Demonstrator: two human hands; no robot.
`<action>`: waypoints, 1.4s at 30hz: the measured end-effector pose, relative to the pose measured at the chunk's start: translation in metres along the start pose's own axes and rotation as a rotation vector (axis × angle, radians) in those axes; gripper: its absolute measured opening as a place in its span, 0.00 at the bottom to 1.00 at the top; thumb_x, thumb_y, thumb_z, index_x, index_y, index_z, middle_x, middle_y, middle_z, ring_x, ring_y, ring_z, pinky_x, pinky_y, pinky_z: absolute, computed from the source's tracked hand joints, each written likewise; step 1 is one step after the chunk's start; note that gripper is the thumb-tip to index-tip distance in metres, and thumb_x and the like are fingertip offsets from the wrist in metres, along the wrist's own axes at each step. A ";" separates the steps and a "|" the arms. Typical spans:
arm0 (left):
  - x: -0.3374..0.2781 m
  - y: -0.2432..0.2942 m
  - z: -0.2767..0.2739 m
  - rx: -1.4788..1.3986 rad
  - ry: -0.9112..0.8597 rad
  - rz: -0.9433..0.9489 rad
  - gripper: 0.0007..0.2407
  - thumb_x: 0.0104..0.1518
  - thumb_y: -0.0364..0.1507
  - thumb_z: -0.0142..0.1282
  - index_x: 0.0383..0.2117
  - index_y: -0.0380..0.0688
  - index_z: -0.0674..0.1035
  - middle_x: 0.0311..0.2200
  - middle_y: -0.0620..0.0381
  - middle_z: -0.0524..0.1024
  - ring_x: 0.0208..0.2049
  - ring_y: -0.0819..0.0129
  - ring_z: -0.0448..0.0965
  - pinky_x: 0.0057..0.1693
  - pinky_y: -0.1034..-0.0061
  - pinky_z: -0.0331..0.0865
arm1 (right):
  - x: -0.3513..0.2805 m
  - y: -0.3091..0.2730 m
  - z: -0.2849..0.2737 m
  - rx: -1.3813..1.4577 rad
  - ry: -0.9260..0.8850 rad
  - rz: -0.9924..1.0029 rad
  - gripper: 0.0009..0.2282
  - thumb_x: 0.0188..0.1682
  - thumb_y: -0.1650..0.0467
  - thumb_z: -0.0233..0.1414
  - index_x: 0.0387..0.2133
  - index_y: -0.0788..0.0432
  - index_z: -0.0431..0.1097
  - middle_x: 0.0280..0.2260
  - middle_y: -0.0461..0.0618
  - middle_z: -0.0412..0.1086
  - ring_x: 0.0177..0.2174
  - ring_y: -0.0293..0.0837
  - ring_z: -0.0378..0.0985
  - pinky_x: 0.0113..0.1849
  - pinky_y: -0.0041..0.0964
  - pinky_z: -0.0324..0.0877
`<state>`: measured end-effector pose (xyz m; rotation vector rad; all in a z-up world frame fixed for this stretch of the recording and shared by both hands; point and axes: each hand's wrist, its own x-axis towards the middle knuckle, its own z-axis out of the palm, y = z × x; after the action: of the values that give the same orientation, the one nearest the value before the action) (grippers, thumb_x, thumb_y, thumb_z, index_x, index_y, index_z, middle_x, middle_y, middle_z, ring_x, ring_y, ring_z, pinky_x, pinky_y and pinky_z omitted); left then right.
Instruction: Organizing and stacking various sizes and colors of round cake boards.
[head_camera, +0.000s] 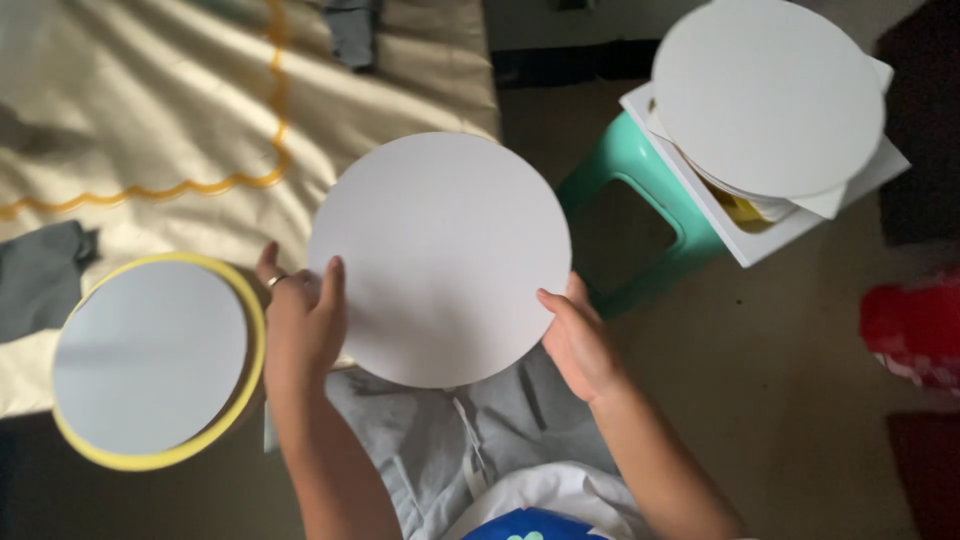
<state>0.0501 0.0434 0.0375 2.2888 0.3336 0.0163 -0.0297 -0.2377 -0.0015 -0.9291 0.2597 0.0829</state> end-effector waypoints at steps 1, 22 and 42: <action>0.001 0.002 0.002 0.002 -0.019 0.016 0.34 0.63 0.40 0.55 0.67 0.30 0.51 0.45 0.28 0.78 0.49 0.37 0.79 0.56 0.58 0.69 | -0.003 -0.005 0.001 0.005 0.020 -0.013 0.24 0.55 0.71 0.45 0.64 0.65 0.48 0.65 0.59 0.57 0.65 0.52 0.59 0.63 0.51 0.55; -0.041 -0.014 0.054 -0.017 0.373 0.306 0.27 0.66 0.27 0.57 0.67 0.29 0.58 0.68 0.29 0.55 0.70 0.37 0.54 0.72 0.53 0.51 | 0.129 -0.072 -0.226 0.016 0.624 -0.210 0.36 0.47 0.51 0.53 0.64 0.54 0.49 0.61 0.56 0.53 0.56 0.57 0.65 0.53 0.60 0.70; -0.044 -0.023 0.049 -0.195 0.275 0.302 0.23 0.66 0.26 0.50 0.66 0.32 0.59 0.70 0.34 0.54 0.70 0.41 0.57 0.72 0.57 0.54 | 0.092 -0.084 -0.281 -0.035 0.819 -0.269 0.14 0.56 0.58 0.49 0.35 0.55 0.70 0.32 0.43 0.70 0.27 0.37 0.69 0.29 0.33 0.63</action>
<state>0.0080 0.0123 -0.0083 2.1223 0.1166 0.4985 0.0221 -0.5162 -0.1195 -0.9884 0.8864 -0.5554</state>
